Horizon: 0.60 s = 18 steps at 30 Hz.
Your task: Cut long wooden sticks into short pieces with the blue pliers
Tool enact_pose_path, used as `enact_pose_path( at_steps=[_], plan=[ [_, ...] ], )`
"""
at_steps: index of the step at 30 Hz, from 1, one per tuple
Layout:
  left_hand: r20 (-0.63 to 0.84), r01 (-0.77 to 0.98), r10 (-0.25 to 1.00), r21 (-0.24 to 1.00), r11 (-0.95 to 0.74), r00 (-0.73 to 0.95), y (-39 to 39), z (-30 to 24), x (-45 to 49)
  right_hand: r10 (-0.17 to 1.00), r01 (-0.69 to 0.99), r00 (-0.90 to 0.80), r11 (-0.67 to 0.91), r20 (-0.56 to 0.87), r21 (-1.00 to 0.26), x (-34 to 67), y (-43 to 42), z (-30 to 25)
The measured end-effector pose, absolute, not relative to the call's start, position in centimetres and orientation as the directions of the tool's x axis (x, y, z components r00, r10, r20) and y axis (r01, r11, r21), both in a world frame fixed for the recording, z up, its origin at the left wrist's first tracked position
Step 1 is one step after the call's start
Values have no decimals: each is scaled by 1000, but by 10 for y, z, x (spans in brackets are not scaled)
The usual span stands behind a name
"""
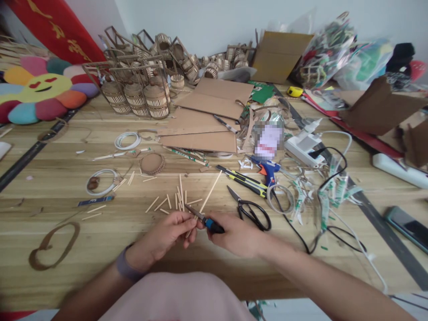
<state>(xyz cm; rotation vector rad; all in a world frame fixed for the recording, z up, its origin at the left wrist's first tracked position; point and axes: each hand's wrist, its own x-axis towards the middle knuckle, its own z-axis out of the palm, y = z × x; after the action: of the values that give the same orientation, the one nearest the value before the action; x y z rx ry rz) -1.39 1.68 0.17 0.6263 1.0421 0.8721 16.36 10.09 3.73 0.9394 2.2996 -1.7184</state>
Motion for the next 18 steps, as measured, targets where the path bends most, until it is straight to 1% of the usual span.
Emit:
enact_pose_path(
  at_steps=[3,6,8,11,13,14,16,18],
  plan=[
    [-468,-299,851,798,523,237,16,1,-14,420,537,-806,220,-418,-815,163,99,37],
    [-469,-295,853,802,519,226,16,0,-14,435,542,-803,245,-409,-804,162,98,37],
    [-462,-300,860,807,509,217,16,1,-14,434,522,-812,243,-390,-817,163,99,37],
    [-427,-335,883,817,468,193,18,6,-17,413,462,-839,198,-354,-865,166,101,39],
    [-388,-354,912,841,410,135,20,9,-20,419,448,-841,180,-343,-876,168,102,40],
    [-373,-351,924,856,379,89,21,10,-22,452,458,-827,198,-333,-867,170,102,39],
    [-359,-309,933,887,343,4,23,10,-26,589,503,-766,301,-257,-810,172,100,35],
    [-368,-234,930,906,353,-23,23,8,-27,714,540,-696,450,-76,-711,171,98,30]
  ],
)
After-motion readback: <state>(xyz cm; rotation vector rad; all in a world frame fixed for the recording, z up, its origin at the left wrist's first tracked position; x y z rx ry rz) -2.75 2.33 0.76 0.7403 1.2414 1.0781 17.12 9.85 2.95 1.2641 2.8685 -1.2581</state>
